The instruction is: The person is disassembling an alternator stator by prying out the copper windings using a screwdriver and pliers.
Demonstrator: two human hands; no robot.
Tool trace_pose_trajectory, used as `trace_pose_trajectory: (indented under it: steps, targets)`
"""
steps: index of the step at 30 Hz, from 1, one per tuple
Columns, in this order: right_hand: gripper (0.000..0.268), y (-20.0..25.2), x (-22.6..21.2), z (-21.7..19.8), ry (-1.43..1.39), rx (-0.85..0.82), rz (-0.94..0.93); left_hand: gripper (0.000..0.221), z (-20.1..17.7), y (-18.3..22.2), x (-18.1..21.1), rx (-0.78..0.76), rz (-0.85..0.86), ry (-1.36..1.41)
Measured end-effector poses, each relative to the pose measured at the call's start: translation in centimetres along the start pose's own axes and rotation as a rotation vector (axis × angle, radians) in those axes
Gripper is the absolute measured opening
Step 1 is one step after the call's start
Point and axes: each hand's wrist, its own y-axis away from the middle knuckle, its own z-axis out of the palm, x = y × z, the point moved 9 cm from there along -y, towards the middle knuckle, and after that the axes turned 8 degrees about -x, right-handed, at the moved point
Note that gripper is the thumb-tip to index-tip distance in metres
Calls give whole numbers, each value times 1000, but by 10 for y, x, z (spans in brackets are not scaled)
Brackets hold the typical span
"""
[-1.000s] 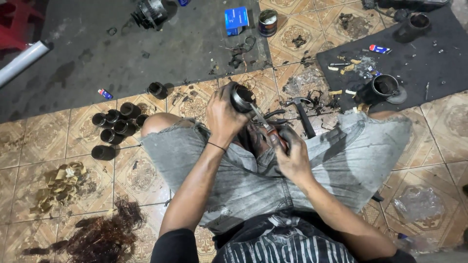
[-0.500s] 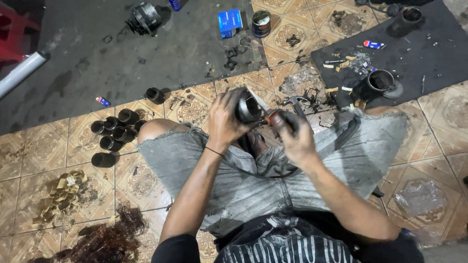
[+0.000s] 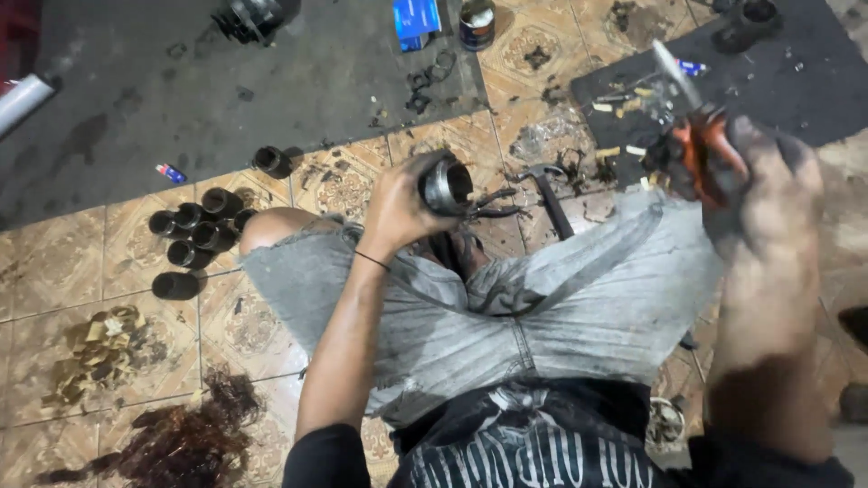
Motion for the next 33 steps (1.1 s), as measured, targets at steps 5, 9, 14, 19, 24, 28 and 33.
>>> trace_pose_trajectory:
  steps: [5,9,14,19,24,28,33]
  targets:
    - [34,10,40,-1,72,-62,-18,81,0,-1,0,-11,72,197]
    - [41,38,3,63,-25,-343,-102,72,9,-2,1,-26,15,55]
    - [55,8,0,56,-251,-163,-165,78,14,-11,-1,24,9,181]
    - [67,3,4,47,-54,-374,-81,78,13,-8,-25,117,19,318]
    - [32,39,61,86,244,-844,-53,40,38,-5,-86,305,-479,994]
    - [27,52,142,78,476,-497,93,72,30,8,-84,684,-690,1713]
    - [34,54,179,129,559,-578,-5,73,47,10,-116,702,-663,1830]
